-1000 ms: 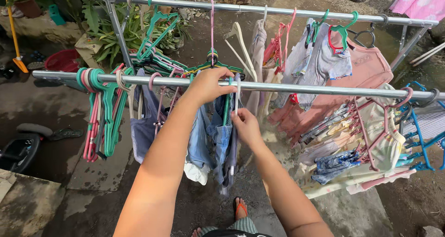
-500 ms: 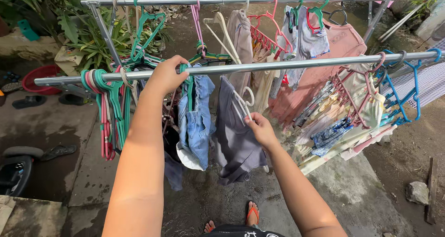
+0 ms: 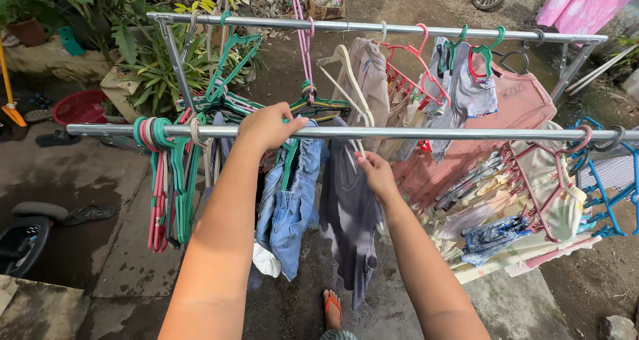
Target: The person takes various items of clothing from a laundry basket and hangs them on a drying rack using plastic hangers.
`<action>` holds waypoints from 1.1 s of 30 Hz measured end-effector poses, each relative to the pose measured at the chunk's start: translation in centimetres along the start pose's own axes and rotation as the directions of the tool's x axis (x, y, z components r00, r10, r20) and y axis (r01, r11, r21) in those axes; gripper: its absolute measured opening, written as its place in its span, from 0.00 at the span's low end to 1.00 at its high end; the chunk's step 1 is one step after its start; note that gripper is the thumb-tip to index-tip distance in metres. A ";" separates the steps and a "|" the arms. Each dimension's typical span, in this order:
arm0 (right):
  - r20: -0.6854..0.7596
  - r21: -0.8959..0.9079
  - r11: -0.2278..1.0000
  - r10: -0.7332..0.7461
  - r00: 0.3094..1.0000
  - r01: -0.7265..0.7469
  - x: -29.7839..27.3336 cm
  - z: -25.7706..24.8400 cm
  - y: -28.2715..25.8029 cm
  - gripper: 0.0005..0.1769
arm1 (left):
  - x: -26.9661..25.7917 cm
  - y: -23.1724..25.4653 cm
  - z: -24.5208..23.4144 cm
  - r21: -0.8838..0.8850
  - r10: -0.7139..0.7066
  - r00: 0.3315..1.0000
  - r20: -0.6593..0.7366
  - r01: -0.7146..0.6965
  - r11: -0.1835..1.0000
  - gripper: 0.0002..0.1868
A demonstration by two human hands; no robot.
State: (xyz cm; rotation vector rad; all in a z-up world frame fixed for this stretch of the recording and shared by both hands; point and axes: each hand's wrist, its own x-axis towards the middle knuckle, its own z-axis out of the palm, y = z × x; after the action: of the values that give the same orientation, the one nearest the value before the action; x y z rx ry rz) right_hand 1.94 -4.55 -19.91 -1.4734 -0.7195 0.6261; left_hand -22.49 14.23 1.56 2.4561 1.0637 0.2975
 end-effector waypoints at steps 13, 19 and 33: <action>-0.055 -0.384 0.789 -0.539 0.841 0.480 26.8 9.4 -6.2 0.21 | 3.9 1.5 0.1 -0.017 -0.408 0.912 -0.041 0.407 0.913 0.36; 0.466 -0.360 0.518 -0.621 0.630 0.776 27.8 17.6 -9.5 0.28 | 4.7 2.0 -0.9 0.027 -0.449 0.893 0.035 0.448 0.894 0.35; 0.213 0.395 0.910 0.045 0.976 -0.128 42.5 13.4 -0.2 0.15 | 4.9 1.2 -0.4 -0.024 -0.466 0.877 0.115 0.471 0.882 0.31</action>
State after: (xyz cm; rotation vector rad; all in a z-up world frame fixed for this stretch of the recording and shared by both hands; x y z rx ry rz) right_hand 19.40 36.41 -18.06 -1.0683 -0.6311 0.9431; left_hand -18.57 17.19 2.60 2.0548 1.5344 0.0358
